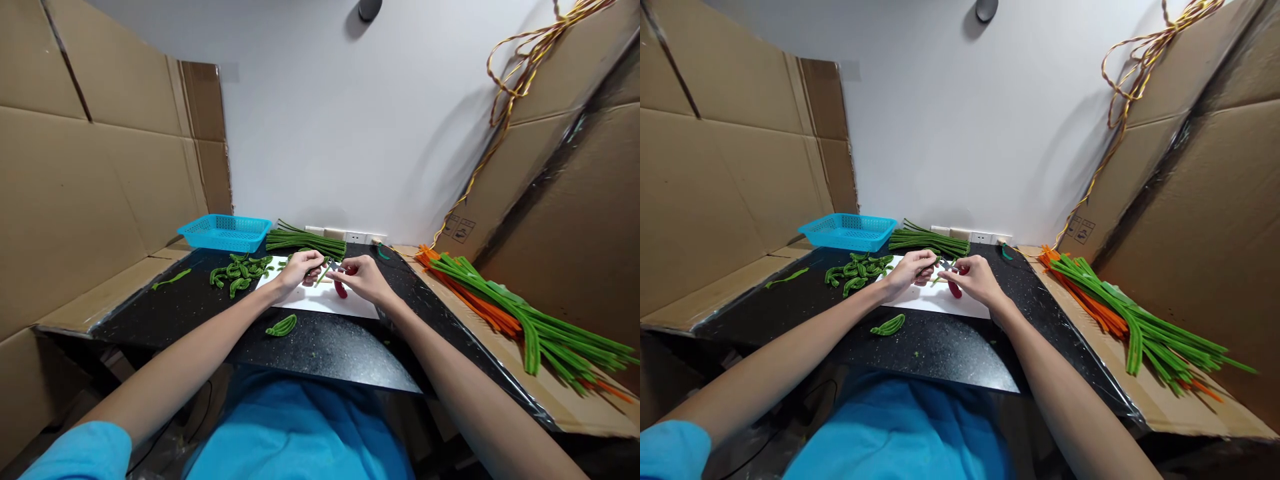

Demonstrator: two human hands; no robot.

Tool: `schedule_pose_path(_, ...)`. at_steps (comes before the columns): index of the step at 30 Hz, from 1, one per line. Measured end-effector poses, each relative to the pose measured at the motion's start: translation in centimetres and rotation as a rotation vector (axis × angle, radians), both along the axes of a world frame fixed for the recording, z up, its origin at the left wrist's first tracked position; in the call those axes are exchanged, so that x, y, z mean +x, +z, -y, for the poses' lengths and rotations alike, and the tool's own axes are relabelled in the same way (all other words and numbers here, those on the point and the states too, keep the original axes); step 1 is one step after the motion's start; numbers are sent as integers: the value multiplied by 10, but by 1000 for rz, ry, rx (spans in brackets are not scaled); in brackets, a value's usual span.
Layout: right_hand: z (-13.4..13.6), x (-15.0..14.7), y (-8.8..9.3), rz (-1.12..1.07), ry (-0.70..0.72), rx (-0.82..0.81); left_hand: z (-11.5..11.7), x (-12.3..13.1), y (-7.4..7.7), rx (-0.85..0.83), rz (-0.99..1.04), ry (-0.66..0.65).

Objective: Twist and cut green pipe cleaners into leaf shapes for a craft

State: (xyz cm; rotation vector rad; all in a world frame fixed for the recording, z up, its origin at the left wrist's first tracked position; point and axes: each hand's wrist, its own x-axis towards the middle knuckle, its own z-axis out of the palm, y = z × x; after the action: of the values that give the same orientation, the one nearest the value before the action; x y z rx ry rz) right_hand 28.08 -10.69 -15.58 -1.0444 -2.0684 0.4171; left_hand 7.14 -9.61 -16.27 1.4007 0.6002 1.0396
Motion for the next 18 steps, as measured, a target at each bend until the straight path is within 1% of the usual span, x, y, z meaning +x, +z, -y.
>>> schedule_pose_path(4,0,0,-1,-3,25,-11,1,0,-1,-17,-11,-43)
schedule_pose_path(9,7,-3,4,44,-4,-15,1,-1,-1,-33,-2,-61)
schedule_pose_path(11,9,-5,5,59,15,-21,0,-1,-1,-21,5,-78)
schedule_pose_path(15,8,-9,1,43,48,-26,1,-1,-1,27,4,-115)
schedule_pose_path(18,3,-10,-4,20,54,16,2,-1,0,41,1,-106)
